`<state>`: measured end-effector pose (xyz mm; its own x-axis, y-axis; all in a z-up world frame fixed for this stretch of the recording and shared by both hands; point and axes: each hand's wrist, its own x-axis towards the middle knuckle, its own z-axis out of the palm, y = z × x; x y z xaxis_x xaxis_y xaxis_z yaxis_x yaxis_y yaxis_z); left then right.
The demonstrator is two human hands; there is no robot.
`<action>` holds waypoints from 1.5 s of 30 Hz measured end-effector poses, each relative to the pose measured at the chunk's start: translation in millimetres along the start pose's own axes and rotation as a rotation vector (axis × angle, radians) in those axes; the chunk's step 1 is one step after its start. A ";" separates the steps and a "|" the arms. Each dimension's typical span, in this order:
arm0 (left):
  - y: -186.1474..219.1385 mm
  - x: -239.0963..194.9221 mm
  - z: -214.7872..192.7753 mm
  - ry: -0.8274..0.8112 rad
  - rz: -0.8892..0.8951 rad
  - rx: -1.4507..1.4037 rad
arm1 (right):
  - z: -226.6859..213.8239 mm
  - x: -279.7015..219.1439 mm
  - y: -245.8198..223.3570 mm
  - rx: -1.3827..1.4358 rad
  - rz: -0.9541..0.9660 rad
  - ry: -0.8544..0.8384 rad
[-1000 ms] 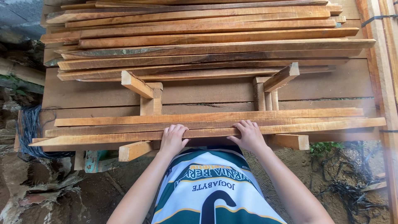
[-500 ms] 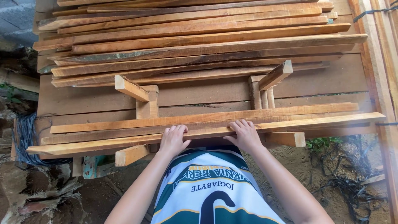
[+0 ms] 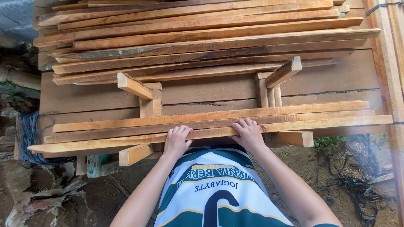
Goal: The person arranges thin wooden planks on a wooden workbench. They pick up planks from a pile and place them into a stack, aligning them by hand. The camera moves frequently, showing the repetitive stacking process from an overhead perspective.
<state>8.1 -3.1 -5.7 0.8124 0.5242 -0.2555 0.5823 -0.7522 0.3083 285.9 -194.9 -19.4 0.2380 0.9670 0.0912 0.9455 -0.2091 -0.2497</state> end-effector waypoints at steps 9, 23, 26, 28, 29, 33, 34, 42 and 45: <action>-17.3 19.0 -6.0 0.125 -0.006 0.028 | -26.4 33.7 7.6 0.054 -0.043 0.077; -32.5 60.9 -8.3 -0.007 -0.080 -0.038 | -15.4 65.9 27.2 0.050 -0.050 -0.141; -31.0 62.8 -19.5 -0.081 -0.102 -0.071 | -9.8 68.8 29.3 0.037 -0.022 -0.227; -28.0 66.1 -30.6 -0.127 -0.110 -0.086 | -6.7 71.2 33.4 0.022 -0.014 -0.266; -26.3 66.6 -36.3 -0.157 -0.111 -0.088 | -5.7 71.7 34.6 0.035 -0.014 -0.275; -25.7 70.5 -41.3 -0.215 -0.120 -0.082 | -16.0 78.5 33.1 0.089 0.015 -0.385; -27.7 74.1 -41.8 -0.213 -0.116 -0.083 | -17.4 84.0 34.0 0.087 0.018 -0.383; -49.4 119.7 -33.6 -0.214 -0.181 -0.087 | -7.4 134.5 48.1 0.092 0.088 -0.510; -76.6 144.2 18.7 -0.026 -0.207 -0.052 | 3.0 149.5 45.0 0.010 0.098 -0.335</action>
<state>80.0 122.7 -83.3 0.6744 0.6545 -0.3418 0.7382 -0.6076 0.2931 363.4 -59.4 -19.9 0.2394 0.9369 -0.2547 0.9192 -0.3031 -0.2512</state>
